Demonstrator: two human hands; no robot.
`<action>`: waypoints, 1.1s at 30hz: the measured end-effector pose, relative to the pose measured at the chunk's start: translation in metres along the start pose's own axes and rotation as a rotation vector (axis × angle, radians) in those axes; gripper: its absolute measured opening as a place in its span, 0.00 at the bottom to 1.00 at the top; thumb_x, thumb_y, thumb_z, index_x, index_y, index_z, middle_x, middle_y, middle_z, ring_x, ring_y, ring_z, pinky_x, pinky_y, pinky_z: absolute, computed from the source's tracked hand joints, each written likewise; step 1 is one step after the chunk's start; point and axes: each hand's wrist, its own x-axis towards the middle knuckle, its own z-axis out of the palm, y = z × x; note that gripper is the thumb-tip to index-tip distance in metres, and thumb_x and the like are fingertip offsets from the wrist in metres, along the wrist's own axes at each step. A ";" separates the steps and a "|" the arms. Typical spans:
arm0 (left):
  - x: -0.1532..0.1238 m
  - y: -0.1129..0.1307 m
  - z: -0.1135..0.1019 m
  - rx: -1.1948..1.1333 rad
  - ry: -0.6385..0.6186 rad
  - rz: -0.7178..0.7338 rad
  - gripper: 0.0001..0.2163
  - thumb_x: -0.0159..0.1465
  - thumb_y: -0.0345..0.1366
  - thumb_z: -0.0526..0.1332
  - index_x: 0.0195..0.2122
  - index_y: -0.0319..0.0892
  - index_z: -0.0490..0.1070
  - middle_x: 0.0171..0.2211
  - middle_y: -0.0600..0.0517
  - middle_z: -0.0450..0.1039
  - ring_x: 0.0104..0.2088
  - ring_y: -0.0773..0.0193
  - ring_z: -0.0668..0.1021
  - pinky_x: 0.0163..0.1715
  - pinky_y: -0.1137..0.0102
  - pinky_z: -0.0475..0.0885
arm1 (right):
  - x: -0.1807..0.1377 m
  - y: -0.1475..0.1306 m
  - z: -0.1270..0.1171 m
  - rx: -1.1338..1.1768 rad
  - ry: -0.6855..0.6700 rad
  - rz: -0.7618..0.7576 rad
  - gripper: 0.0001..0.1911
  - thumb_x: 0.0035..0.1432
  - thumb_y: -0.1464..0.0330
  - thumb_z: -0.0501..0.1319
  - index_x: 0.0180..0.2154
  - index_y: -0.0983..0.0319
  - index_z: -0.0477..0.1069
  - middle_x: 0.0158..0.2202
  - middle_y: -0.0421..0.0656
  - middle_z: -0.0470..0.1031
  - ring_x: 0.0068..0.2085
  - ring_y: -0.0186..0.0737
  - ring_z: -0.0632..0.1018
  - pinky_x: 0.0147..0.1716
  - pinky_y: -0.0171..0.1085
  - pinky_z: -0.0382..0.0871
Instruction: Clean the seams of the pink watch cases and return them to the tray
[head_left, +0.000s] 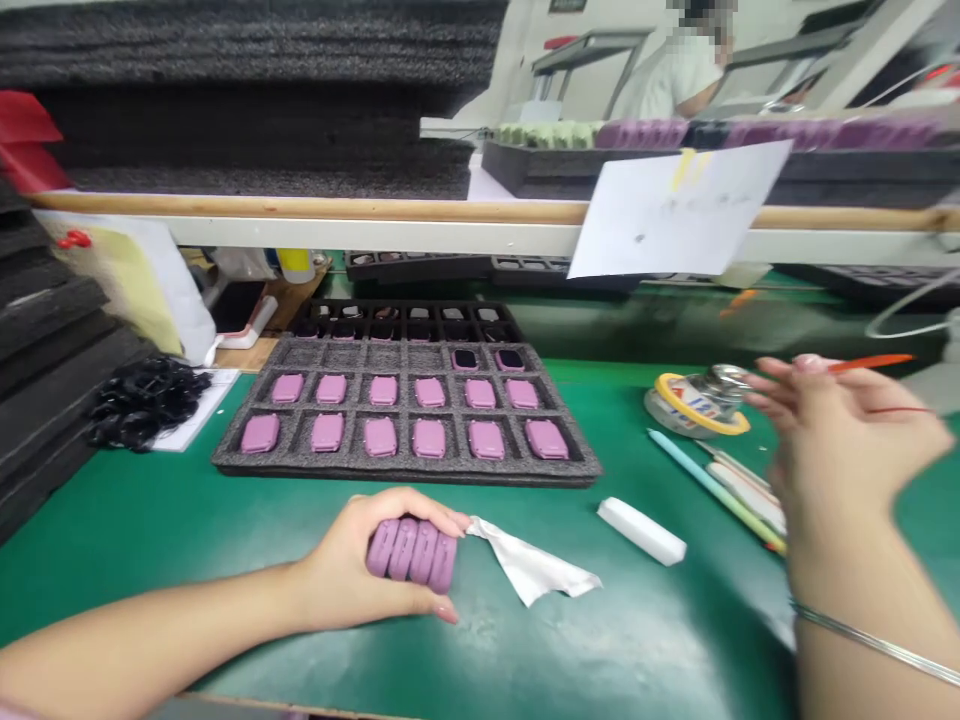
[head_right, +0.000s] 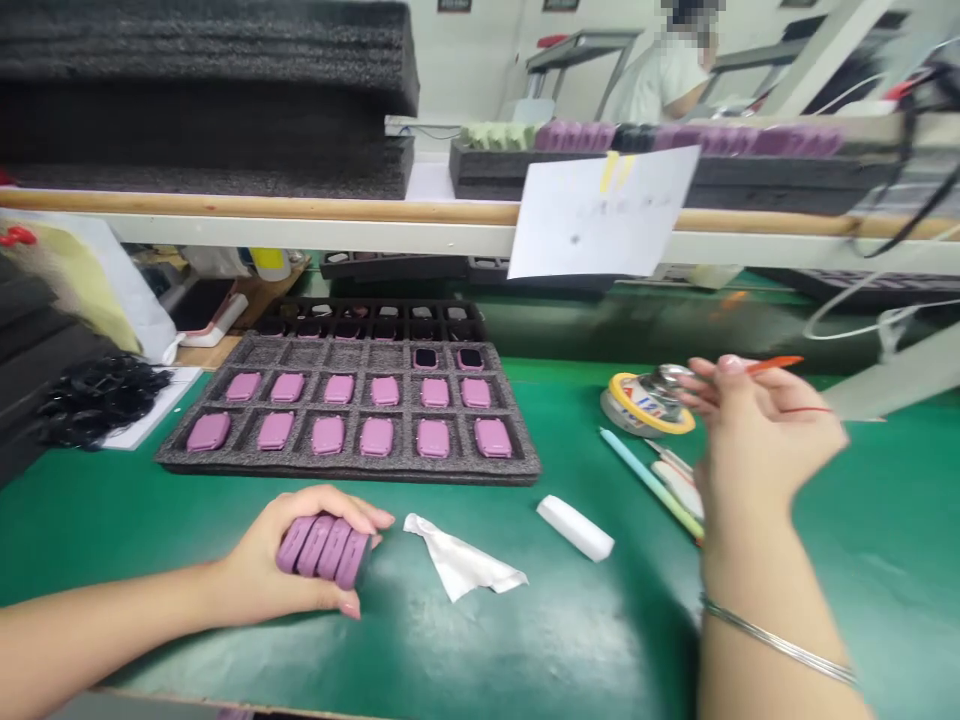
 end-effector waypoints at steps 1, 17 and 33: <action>-0.001 -0.001 -0.001 0.071 0.010 -0.021 0.22 0.48 0.33 0.78 0.43 0.43 0.75 0.46 0.45 0.82 0.48 0.54 0.84 0.50 0.62 0.79 | 0.001 0.002 -0.003 0.001 0.014 0.001 0.09 0.58 0.71 0.64 0.26 0.60 0.68 0.32 0.45 0.79 0.32 0.37 0.81 0.34 0.38 0.75; 0.001 -0.024 -0.006 0.537 -0.119 -0.009 0.17 0.60 0.44 0.70 0.49 0.50 0.72 0.47 0.53 0.80 0.45 0.59 0.82 0.47 0.67 0.76 | 0.014 0.023 -0.012 -0.433 -0.065 -0.020 0.15 0.69 0.62 0.58 0.51 0.64 0.71 0.49 0.46 0.75 0.47 0.41 0.79 0.46 0.46 0.76; 0.003 -0.014 0.002 0.466 -0.022 -0.009 0.17 0.56 0.38 0.74 0.44 0.43 0.74 0.43 0.50 0.82 0.43 0.60 0.83 0.45 0.69 0.76 | -0.282 0.001 -0.029 -0.130 -0.681 -0.233 0.06 0.65 0.68 0.61 0.42 0.55 0.76 0.34 0.38 0.84 0.32 0.36 0.85 0.34 0.30 0.80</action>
